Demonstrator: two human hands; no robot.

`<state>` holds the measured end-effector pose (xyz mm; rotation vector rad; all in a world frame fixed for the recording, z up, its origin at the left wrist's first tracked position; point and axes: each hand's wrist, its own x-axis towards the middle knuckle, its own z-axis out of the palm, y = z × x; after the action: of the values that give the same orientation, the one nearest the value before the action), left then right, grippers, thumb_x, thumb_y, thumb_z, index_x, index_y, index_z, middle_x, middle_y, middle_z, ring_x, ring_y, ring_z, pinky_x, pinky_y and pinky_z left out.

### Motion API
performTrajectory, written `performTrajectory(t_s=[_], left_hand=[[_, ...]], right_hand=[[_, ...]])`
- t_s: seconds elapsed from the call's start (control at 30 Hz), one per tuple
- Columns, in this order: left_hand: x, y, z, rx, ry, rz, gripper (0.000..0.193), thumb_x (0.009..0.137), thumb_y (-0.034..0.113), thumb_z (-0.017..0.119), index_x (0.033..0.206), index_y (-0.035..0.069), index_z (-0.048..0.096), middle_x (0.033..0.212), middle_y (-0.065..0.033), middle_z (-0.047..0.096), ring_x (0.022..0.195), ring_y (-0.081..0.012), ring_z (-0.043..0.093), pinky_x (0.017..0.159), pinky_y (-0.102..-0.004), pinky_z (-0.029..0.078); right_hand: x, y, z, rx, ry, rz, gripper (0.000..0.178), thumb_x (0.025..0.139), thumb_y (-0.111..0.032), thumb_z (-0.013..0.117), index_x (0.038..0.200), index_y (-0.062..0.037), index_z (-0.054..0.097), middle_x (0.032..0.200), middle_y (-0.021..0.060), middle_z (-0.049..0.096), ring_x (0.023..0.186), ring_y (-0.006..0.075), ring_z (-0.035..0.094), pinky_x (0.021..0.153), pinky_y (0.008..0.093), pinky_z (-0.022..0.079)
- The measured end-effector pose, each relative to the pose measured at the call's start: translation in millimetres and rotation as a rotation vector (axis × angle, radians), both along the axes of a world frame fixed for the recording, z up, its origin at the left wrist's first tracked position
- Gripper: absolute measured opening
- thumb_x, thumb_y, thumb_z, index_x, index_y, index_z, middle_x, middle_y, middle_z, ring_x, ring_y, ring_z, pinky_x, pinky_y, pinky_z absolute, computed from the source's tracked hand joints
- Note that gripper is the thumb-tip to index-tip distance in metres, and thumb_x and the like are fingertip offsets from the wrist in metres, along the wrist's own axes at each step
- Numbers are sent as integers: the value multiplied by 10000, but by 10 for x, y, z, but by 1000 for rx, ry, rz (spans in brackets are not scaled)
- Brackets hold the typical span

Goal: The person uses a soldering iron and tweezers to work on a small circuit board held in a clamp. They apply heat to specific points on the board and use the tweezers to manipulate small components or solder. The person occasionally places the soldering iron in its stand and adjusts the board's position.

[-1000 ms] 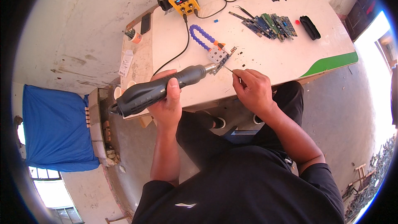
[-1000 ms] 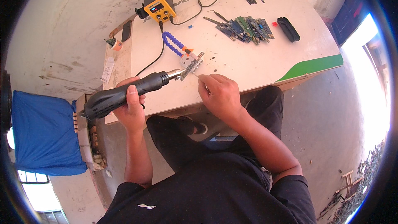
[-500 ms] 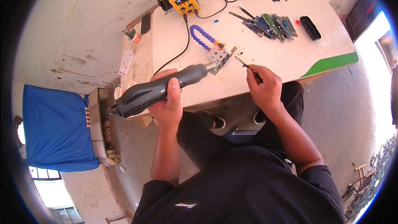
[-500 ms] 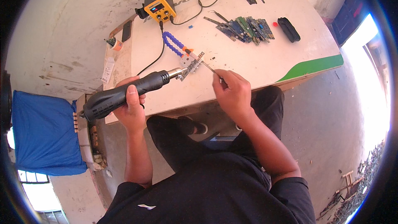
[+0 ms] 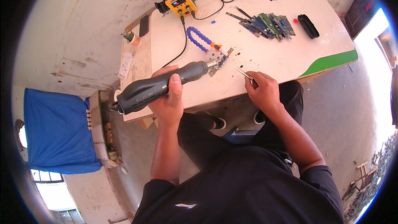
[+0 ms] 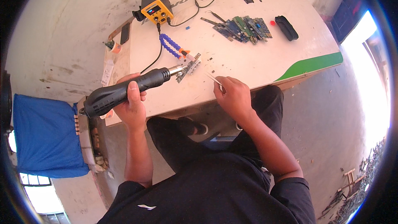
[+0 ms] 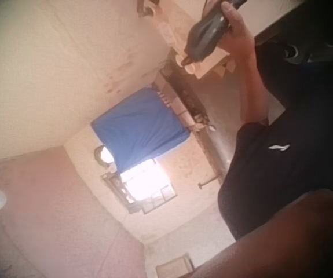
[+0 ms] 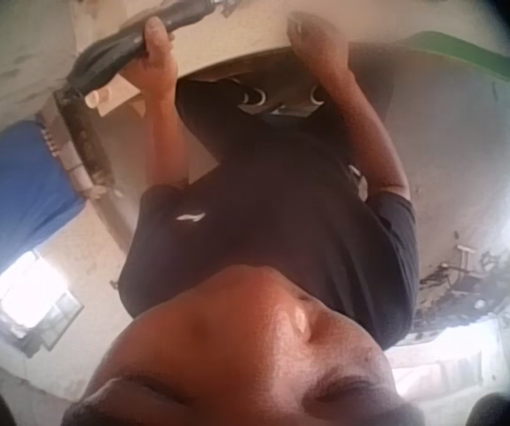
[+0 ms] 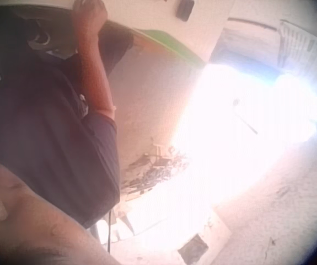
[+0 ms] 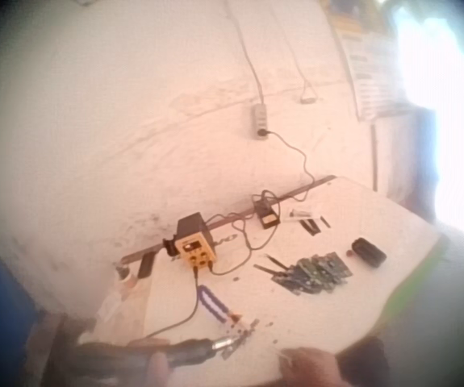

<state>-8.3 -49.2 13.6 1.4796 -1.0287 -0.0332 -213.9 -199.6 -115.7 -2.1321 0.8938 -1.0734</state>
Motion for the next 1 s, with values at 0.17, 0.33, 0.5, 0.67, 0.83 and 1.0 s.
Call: performTrajectory(t_s=[0.17,0.33,0.5,0.67,0.83,1.0], left_hand=[[-51,-40,7,4,27,0,221,1031,123,726,1166,-50,711,907,-42,695,716,-71,587,677,-239,498],[-73,-109,8,-28,12,-3,221,1027,126,729,1159,-51,714,885,-35,687,714,-70,588,677,-240,497],[-54,-98,7,-12,26,-8,225,1030,132,727,1162,-50,717,847,-30,676,704,-69,586,673,-236,490],[-60,-106,17,-9,25,7,240,1032,150,729,1166,-49,719,844,-35,675,696,-72,594,662,-236,491],[-54,-113,14,-5,16,17,255,1031,167,733,1167,-48,718,842,-37,674,688,-74,594,653,-236,491],[-65,-110,28,-10,47,6,255,1031,169,736,1164,-48,717,842,-40,673,689,-76,594,654,-236,490]], right_hand=[[37,48,179,59,-174,-33,149,918,-59,791,1056,-5,791,743,107,681,591,191,621,575,327,495],[114,38,307,24,-250,7,138,907,-49,781,1040,-14,787,714,105,659,583,218,622,573,350,503],[197,14,333,2,-229,29,115,898,-41,772,1012,-28,781,701,101,644,584,243,625,572,377,507],[213,10,349,-12,-226,26,110,894,-40,770,1003,-36,780,698,98,641,591,250,629,577,384,509],[231,-4,336,-21,-228,30,111,888,-41,767,999,-43,779,697,95,639,593,257,631,576,390,511],[236,-15,342,-32,-205,33,106,886,-39,763,990,-45,775,696,96,636,598,263,636,575,396,510]])
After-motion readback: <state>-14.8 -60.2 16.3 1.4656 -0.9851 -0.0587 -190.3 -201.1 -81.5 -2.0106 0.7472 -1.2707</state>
